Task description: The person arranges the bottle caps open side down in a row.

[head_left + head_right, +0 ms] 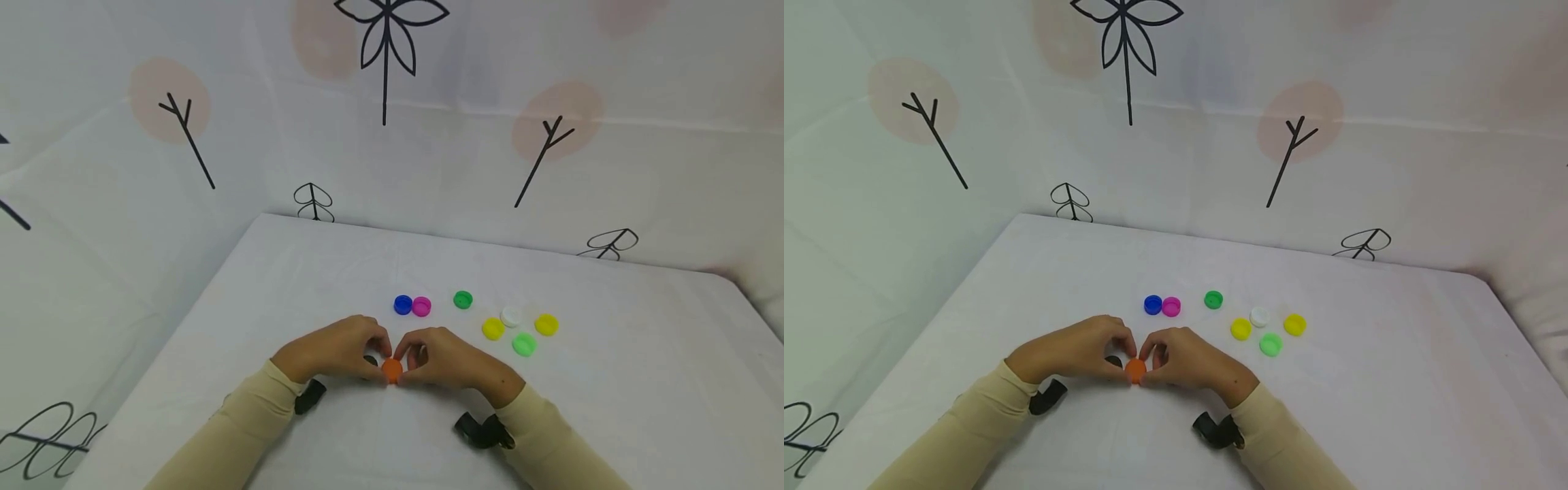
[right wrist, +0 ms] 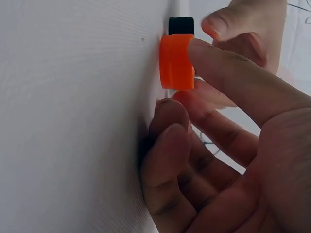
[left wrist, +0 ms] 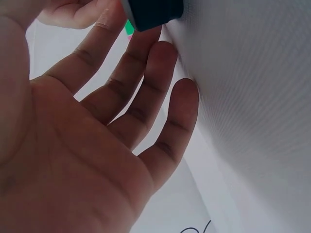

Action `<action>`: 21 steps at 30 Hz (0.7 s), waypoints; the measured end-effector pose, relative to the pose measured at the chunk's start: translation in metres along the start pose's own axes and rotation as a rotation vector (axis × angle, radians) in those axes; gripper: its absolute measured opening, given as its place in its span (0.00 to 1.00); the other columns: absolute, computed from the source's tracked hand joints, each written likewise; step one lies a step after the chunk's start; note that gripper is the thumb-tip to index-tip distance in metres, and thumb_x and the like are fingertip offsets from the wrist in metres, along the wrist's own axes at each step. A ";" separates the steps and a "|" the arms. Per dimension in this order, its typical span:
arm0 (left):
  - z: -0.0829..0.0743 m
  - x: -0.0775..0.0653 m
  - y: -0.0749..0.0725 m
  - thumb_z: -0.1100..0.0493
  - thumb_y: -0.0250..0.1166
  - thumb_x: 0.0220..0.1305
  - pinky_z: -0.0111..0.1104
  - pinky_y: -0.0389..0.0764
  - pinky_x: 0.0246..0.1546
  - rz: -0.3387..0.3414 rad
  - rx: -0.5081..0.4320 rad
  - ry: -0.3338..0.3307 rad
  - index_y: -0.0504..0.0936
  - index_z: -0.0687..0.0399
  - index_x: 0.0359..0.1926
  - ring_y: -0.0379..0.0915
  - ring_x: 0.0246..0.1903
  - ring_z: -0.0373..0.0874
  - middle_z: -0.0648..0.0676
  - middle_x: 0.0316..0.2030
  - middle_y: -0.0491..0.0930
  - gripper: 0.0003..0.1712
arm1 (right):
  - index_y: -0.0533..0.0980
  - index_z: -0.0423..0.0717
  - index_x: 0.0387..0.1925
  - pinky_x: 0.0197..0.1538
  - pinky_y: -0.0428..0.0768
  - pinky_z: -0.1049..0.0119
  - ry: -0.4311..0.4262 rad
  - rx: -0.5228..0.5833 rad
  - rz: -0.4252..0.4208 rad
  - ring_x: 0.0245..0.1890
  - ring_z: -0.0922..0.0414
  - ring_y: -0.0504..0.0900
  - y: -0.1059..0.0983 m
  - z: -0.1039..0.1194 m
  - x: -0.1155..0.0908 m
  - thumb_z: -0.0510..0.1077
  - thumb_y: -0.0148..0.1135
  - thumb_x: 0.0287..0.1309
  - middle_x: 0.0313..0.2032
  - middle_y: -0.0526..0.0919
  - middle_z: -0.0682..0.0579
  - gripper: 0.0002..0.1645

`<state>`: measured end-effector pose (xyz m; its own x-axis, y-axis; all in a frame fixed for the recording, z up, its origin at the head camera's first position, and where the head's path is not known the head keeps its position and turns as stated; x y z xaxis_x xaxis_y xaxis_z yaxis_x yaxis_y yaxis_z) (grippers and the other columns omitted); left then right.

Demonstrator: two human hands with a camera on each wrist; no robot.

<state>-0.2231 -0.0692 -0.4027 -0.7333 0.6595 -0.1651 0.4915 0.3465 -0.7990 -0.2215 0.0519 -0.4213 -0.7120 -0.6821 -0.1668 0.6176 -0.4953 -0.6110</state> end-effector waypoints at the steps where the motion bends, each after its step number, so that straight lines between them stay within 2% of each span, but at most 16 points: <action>1: 0.001 0.000 0.000 0.49 0.75 0.57 0.30 0.76 0.45 -0.001 -0.011 -0.011 0.86 0.46 0.38 0.73 0.40 0.38 0.42 0.35 0.80 0.12 | 0.82 0.52 0.40 0.33 0.77 0.72 -0.002 0.003 -0.003 0.27 0.61 0.77 -0.001 0.000 0.000 0.46 0.74 0.55 0.26 0.79 0.58 0.11; 6: 0.008 0.001 -0.003 0.49 0.67 0.67 0.33 0.77 0.45 -0.022 -0.063 -0.097 0.84 0.46 0.39 0.74 0.40 0.38 0.42 0.34 0.79 0.07 | 0.82 0.52 0.38 0.32 0.78 0.71 -0.002 -0.015 -0.093 0.28 0.60 0.78 -0.011 -0.001 0.000 0.47 0.71 0.58 0.27 0.80 0.59 0.08; 12: 0.015 0.006 -0.007 0.50 0.65 0.69 0.33 0.78 0.40 -0.069 -0.098 -0.147 0.83 0.47 0.43 0.74 0.36 0.39 0.44 0.32 0.79 0.08 | 0.83 0.50 0.42 0.32 0.79 0.71 0.048 -0.031 -0.271 0.29 0.59 0.78 -0.028 -0.001 0.000 0.45 0.70 0.60 0.36 0.84 0.57 0.09; 17: 0.023 0.013 -0.014 0.51 0.64 0.70 0.32 0.78 0.39 -0.132 -0.089 -0.196 0.82 0.49 0.50 0.75 0.35 0.39 0.45 0.35 0.81 0.13 | 0.82 0.48 0.48 0.33 0.81 0.70 0.111 -0.026 -0.423 0.29 0.58 0.78 -0.044 0.000 0.004 0.45 0.71 0.60 0.45 0.84 0.50 0.15; 21: 0.028 0.018 -0.018 0.49 0.63 0.70 0.32 0.79 0.40 -0.158 -0.065 -0.226 0.79 0.49 0.57 0.75 0.36 0.40 0.46 0.39 0.82 0.19 | 0.81 0.48 0.53 0.37 0.83 0.69 0.149 -0.036 -0.480 0.32 0.57 0.78 -0.050 0.000 0.009 0.44 0.71 0.60 0.53 0.82 0.46 0.19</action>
<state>-0.2584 -0.0818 -0.4073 -0.8857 0.4311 -0.1724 0.3870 0.4801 -0.7873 -0.2590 0.0712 -0.3922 -0.9544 -0.2967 0.0326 0.1990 -0.7139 -0.6714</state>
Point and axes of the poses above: each hand's wrist, its own x-axis towards the middle knuckle, its own y-axis out of the palm, z = x × y, the point moved 8 cm from there along x, towards the middle knuckle
